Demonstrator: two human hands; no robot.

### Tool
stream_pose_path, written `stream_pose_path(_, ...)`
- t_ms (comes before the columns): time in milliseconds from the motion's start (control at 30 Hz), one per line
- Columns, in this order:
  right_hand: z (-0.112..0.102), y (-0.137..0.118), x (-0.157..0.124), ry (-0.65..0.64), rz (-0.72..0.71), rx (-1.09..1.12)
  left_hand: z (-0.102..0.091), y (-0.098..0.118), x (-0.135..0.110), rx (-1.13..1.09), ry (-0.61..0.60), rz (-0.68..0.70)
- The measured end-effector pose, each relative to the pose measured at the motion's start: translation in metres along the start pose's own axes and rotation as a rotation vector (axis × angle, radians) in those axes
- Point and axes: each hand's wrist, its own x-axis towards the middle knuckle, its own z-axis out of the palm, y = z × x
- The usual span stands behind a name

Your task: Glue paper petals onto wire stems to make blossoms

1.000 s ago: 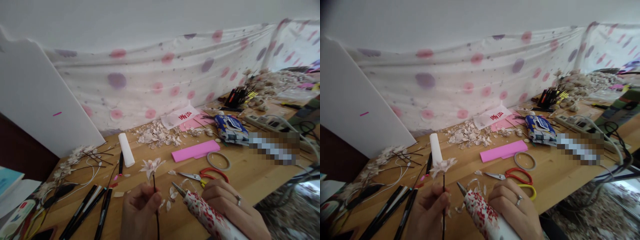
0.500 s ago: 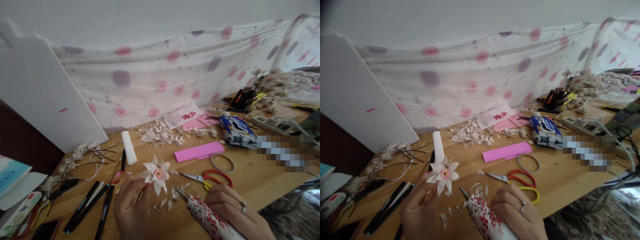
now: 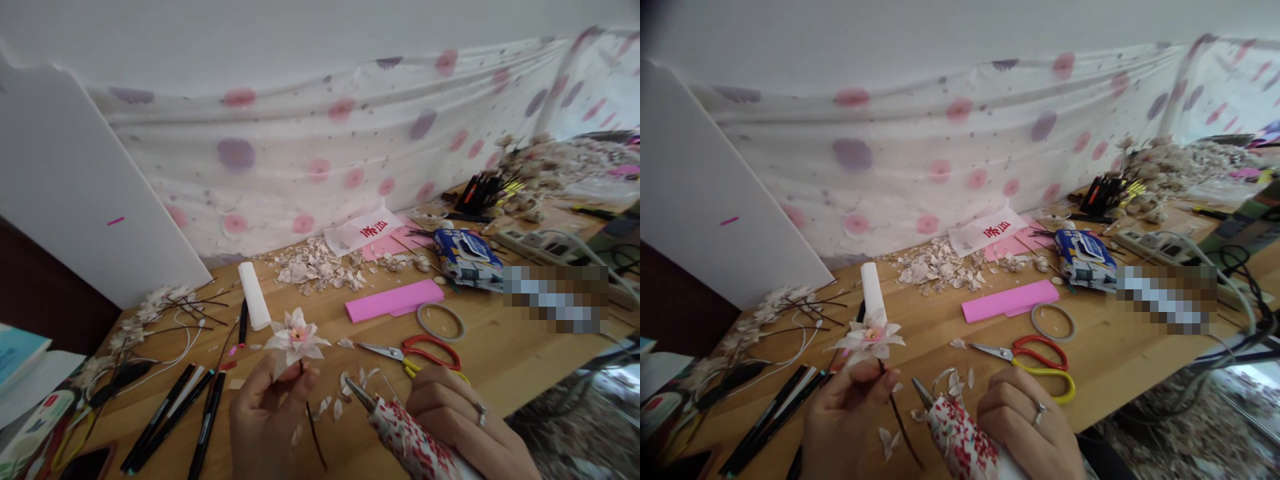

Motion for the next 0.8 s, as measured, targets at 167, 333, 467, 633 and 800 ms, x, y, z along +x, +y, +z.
stream_pose_path(167, 0.006, 0.002, 0.006, 0.081, -0.050, -0.040, 0.012, 0.010, -0.005, -0.205, -0.083, -0.223)
stream_pose_path(333, 0.012, -0.002, 0.008, 0.144, -0.035, -0.144, 0.010, 0.002, -0.011, -0.277, -0.376, -0.418)
stream_pose_path(467, 0.014, -0.006, 0.006, 0.173, -0.004, -0.194, 0.009, -0.002, -0.017, -0.274, -0.383, -0.520)
stream_pose_path(633, 0.017, -0.001, 0.010, 0.184, -0.020, -0.268, 0.014, 0.002, -0.017, -0.291, -0.360, -0.571)
stream_pose_path(800, 0.019, 0.004, 0.007, 0.114, -0.006, -0.265, 0.017, 0.001, -0.015, -0.290, -0.379, -0.570)
